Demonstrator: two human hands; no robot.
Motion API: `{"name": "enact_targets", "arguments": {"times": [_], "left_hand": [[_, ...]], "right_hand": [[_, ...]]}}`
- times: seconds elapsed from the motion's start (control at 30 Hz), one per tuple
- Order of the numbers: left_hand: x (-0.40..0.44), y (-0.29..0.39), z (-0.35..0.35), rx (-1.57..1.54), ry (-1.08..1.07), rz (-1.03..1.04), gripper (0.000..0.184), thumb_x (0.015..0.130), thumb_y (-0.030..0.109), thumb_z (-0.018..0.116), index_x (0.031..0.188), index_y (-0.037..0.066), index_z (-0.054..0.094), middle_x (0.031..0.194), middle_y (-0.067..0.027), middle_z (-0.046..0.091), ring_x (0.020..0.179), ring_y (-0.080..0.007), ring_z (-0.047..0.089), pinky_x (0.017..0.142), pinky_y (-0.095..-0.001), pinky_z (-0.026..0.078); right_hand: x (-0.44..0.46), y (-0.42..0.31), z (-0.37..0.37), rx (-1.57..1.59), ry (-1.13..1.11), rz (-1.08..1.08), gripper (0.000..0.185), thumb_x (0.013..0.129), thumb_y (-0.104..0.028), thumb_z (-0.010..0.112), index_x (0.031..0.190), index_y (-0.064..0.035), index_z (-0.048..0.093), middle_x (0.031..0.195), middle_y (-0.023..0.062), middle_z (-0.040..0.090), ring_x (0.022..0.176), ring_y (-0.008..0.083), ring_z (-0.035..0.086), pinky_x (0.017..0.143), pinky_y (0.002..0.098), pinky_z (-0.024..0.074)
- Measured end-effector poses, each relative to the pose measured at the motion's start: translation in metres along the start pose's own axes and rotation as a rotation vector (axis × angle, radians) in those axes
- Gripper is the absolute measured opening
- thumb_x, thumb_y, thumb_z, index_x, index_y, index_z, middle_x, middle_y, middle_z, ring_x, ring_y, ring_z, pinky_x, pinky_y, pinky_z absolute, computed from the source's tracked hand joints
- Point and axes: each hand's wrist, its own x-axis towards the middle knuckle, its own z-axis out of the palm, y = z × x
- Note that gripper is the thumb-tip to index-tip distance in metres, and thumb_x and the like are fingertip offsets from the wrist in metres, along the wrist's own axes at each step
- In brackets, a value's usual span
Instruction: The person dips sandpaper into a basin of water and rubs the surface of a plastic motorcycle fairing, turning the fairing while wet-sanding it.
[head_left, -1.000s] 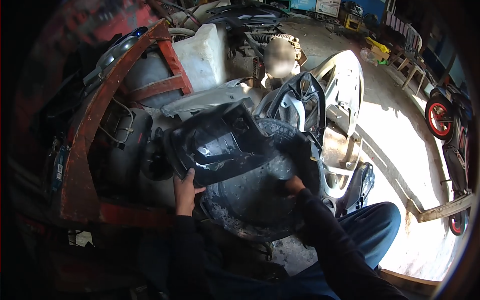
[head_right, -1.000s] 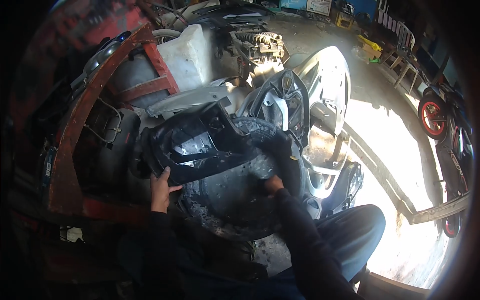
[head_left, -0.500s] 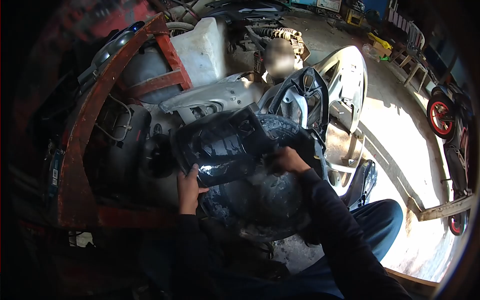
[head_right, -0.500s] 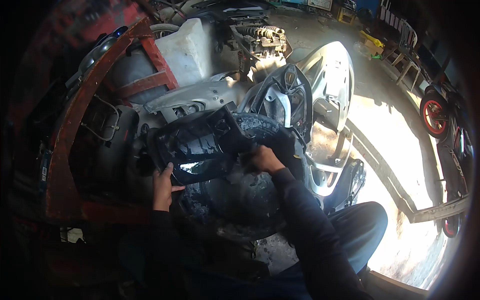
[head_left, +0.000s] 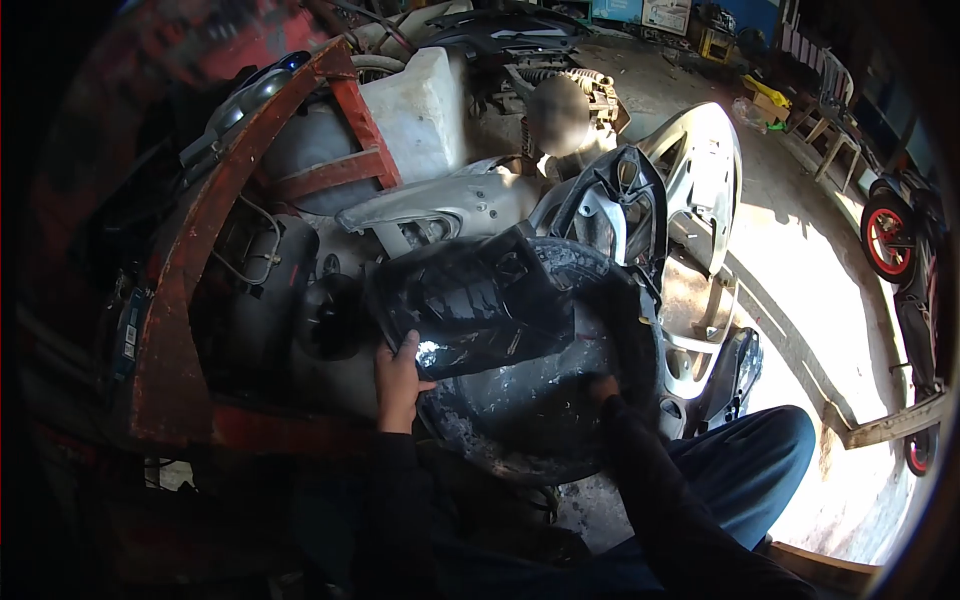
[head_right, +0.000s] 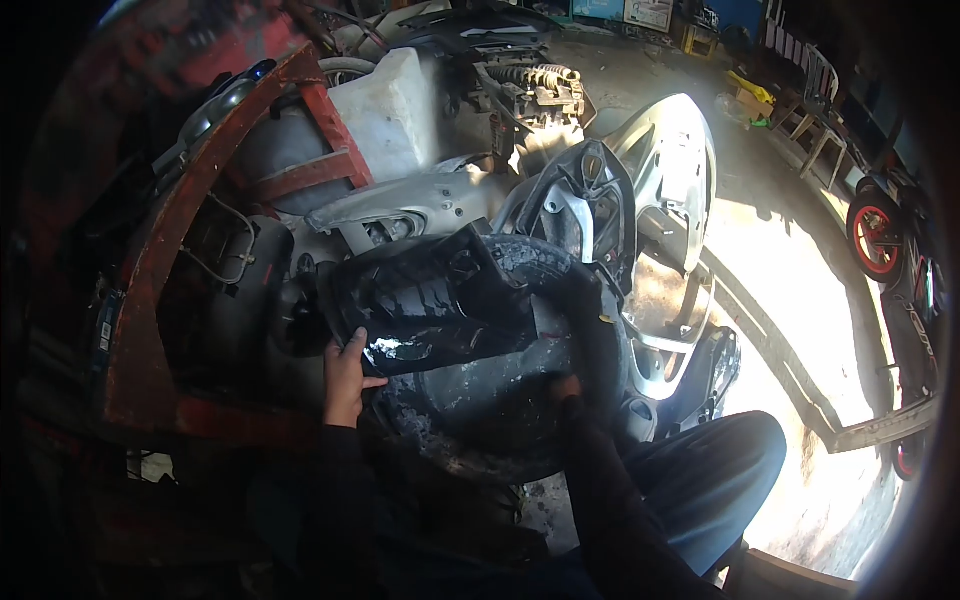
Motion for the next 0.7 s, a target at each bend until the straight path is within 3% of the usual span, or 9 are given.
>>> {"name": "enact_targets", "arguments": {"times": [0.13, 0.17, 0.2, 0.3, 0.33, 0.4, 0.5, 0.6, 0.7], "left_hand": [[0.000, 0.001, 0.000, -0.016, -0.005, -0.019, 0.048, 0.094, 0.032, 0.062, 0.132, 0.004, 0.052, 0.120, -0.0138, 0.061, 0.100, -0.0255, 0.066, 0.055, -0.0379, 0.062], [-0.001, 0.002, 0.002, -0.011, -0.002, -0.005, 0.047, 0.094, 0.032, 0.062, 0.130, 0.004, 0.052, 0.117, -0.0130, 0.062, 0.100, -0.0257, 0.065, 0.057, -0.0414, 0.062], [-0.001, 0.003, 0.004, -0.006, 0.001, 0.008, 0.045, 0.094, 0.032, 0.063, 0.128, 0.005, 0.053, 0.115, -0.0123, 0.062, 0.100, -0.0260, 0.065, 0.059, -0.0449, 0.062], [0.002, 0.004, 0.003, 0.003, -0.046, 0.014, 0.045, 0.094, 0.033, 0.062, 0.129, 0.005, 0.053, 0.116, -0.0115, 0.062, 0.100, -0.0246, 0.065, 0.059, -0.0442, 0.062], [0.001, 0.003, 0.004, 0.003, -0.049, 0.014, 0.045, 0.094, 0.033, 0.062, 0.129, 0.005, 0.053, 0.116, -0.0115, 0.062, 0.100, -0.0246, 0.065, 0.059, -0.0442, 0.062], [0.002, 0.003, 0.006, -0.008, -0.046, 0.019, 0.045, 0.094, 0.033, 0.062, 0.129, 0.005, 0.054, 0.117, -0.0109, 0.062, 0.100, -0.0231, 0.065, 0.058, -0.0420, 0.062], [0.000, 0.005, 0.008, 0.004, -0.062, 0.034, 0.045, 0.094, 0.033, 0.062, 0.129, 0.005, 0.054, 0.118, -0.0104, 0.062, 0.100, -0.0220, 0.065, 0.055, -0.0385, 0.061], [-0.003, 0.011, 0.011, 0.016, -0.073, 0.056, 0.045, 0.094, 0.033, 0.061, 0.130, 0.006, 0.055, 0.118, -0.0103, 0.062, 0.099, -0.0216, 0.065, 0.053, -0.0354, 0.060], [-0.004, 0.014, 0.012, 0.056, -0.018, 0.074, 0.044, 0.095, 0.033, 0.061, 0.129, 0.006, 0.056, 0.114, -0.0093, 0.064, 0.095, -0.0212, 0.066, 0.052, -0.0339, 0.058]], "right_hand": [[0.008, -0.025, -0.019, -0.085, 0.117, -0.536, 0.028, 0.085, -0.016, 0.061, 0.108, -0.0044, 0.072, 0.108, 0.0133, 0.071, 0.095, 0.0279, 0.071, 0.080, 0.0355, 0.0574], [0.008, -0.058, -0.050, 0.160, -0.290, -0.205, 0.026, 0.085, -0.014, 0.062, 0.106, -0.0027, 0.072, 0.106, 0.0137, 0.072, 0.091, 0.0256, 0.071, 0.077, 0.0346, 0.0582], [0.010, -0.078, -0.073, 0.310, -0.301, -0.375, 0.025, 0.085, -0.012, 0.062, 0.104, 0.0002, 0.071, 0.102, 0.0143, 0.072, 0.088, 0.0233, 0.071, 0.073, 0.0335, 0.0586], [-0.038, -0.186, -0.166, 0.615, -0.257, -0.640, 0.024, 0.081, -0.008, 0.063, 0.100, 0.0072, 0.070, 0.087, 0.0122, 0.072, 0.081, 0.0193, 0.070, 0.063, 0.0325, 0.0587], [-0.058, -0.222, -0.190, 0.599, -0.227, -0.328, 0.026, 0.080, -0.007, 0.063, 0.101, 0.0061, 0.069, 0.086, 0.0147, 0.072, 0.083, 0.0256, 0.072, 0.069, 0.0361, 0.0582], [-0.071, -0.253, -0.219, 0.351, -0.006, -0.556, 0.027, 0.079, -0.006, 0.062, 0.104, 0.0009, 0.070, 0.090, 0.0182, 0.071, 0.087, 0.0333, 0.071, 0.076, 0.0394, 0.0562], [-0.071, -0.260, -0.237, 0.252, 0.105, -0.740, 0.026, 0.081, -0.007, 0.061, 0.105, -0.0041, 0.070, 0.094, 0.0201, 0.069, 0.090, 0.0374, 0.068, 0.082, 0.0413, 0.0537], [-0.084, -0.250, -0.259, 0.137, 0.140, -0.842, 0.024, 0.086, -0.006, 0.061, 0.108, -0.0020, 0.069, 0.096, 0.0181, 0.072, 0.088, 0.0324, 0.070, 0.077, 0.0376, 0.0546], [-0.106, -0.234, -0.279, 0.104, 0.098, -0.783, 0.026, 0.086, -0.005, 0.059, 0.109, 0.0000, 0.068, 0.096, 0.0183, 0.072, 0.091, 0.0298, 0.071, 0.081, 0.0365, 0.0546]]}}
